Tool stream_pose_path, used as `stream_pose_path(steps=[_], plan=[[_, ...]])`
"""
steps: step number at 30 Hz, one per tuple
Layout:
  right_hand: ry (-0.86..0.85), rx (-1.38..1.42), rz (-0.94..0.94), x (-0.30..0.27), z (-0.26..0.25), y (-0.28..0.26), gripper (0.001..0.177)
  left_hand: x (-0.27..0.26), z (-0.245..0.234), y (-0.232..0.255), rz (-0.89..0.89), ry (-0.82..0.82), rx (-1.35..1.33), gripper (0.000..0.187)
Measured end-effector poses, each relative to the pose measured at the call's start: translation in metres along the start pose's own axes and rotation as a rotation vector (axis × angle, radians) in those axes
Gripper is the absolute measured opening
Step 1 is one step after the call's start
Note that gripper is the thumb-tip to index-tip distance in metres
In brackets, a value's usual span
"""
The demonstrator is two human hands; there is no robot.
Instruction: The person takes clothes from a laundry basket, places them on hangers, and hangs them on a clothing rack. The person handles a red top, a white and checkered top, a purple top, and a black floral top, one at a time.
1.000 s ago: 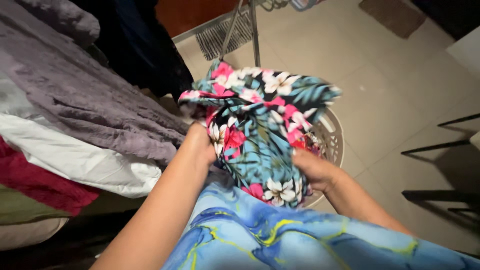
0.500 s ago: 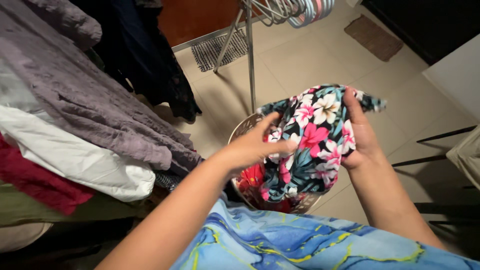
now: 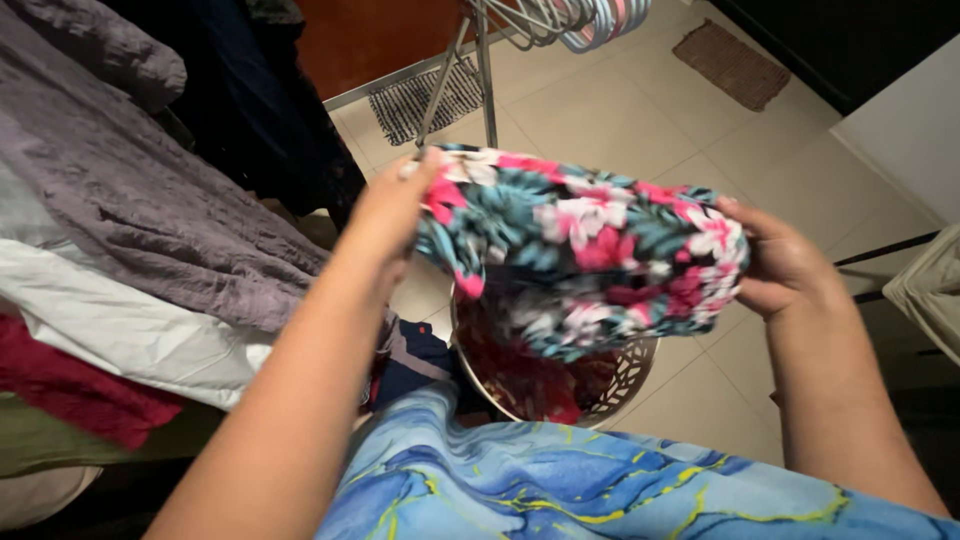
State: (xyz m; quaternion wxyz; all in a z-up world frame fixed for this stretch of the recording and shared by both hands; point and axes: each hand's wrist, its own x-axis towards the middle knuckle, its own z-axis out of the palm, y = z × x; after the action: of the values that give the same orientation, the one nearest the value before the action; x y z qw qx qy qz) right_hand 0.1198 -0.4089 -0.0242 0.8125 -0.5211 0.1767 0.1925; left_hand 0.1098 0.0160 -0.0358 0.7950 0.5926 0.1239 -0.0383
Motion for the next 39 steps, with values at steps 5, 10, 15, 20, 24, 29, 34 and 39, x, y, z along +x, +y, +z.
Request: stream_pose_path(steps=[5,10,15,20,24,29,34,39], plan=[[0.000,0.221,-0.060,0.007,-0.041,-0.002,0.031,0.009,-0.040,-0.014,-0.159,0.051,-0.292,0.029],[-0.003,0.167,-0.199,-0.005,-0.059,-0.027,0.033,0.018,-0.063,-0.032,-0.176,0.024,-0.384,0.022],[-0.126,0.206,-0.253,-0.031,-0.055,-0.051,0.033,0.002,-0.023,-0.060,-0.208,-0.197,-0.171,0.021],[-0.261,0.116,-0.304,-0.037,-0.038,-0.064,0.034,-0.034,0.037,-0.078,-0.065,-0.338,0.573,0.078],[-0.354,0.378,-0.135,-0.033,0.011,-0.039,0.017,-0.054,0.069,-0.058,-0.060,-0.570,0.467,0.110],[-0.435,0.080,-0.076,-0.037,0.105,0.015,0.044,-0.055,0.103,-0.066,0.237,-0.451,0.365,0.081],[-0.266,-0.373,-0.131,-0.046,0.125,0.026,0.063,-0.034,0.078,-0.071,0.075,-0.217,0.142,0.049],[-0.316,-0.629,-0.154,-0.050,0.125,0.047,0.061,-0.049,0.064,-0.040,-0.312,-0.329,-0.334,0.043]])
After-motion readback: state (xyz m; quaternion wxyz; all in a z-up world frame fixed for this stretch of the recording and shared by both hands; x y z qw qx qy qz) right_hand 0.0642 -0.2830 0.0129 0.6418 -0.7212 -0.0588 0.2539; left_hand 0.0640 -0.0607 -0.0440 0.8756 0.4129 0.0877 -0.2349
